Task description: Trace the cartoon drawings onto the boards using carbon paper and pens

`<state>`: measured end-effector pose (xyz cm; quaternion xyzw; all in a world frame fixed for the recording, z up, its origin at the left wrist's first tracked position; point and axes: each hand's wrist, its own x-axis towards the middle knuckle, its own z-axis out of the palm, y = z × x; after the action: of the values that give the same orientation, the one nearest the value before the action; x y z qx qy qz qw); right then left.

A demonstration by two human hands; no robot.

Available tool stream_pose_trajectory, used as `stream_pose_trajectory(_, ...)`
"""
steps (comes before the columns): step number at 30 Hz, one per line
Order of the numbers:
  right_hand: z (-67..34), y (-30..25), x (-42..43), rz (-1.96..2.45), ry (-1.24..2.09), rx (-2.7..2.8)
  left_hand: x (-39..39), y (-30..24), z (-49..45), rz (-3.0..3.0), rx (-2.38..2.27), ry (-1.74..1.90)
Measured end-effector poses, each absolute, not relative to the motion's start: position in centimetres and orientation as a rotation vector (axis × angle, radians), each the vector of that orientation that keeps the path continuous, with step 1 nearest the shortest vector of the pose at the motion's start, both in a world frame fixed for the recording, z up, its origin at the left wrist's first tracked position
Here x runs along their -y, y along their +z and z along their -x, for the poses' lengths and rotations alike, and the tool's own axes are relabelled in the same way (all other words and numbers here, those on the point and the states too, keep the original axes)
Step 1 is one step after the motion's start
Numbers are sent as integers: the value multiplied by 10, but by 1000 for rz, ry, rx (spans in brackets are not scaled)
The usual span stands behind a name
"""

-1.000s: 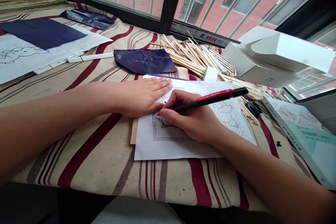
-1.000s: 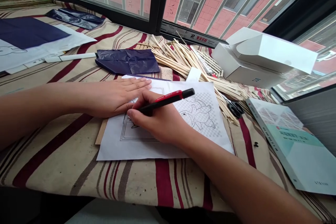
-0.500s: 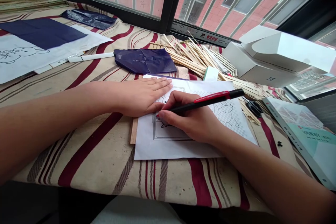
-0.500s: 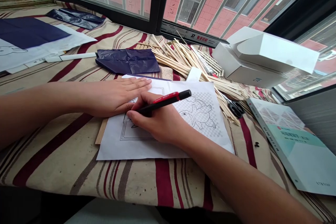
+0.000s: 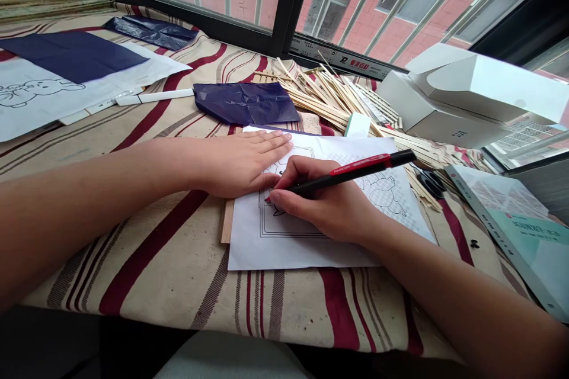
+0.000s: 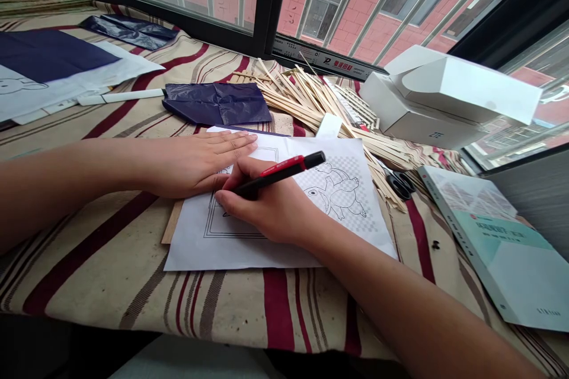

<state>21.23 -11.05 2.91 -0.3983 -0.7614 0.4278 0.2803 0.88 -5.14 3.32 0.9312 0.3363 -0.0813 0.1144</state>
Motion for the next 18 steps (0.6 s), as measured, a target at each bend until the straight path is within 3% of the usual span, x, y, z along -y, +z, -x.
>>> stream_pose_trajectory(18,-212,31,113,1101,1147,2009,51,32,-8,-2756,-997,-243)
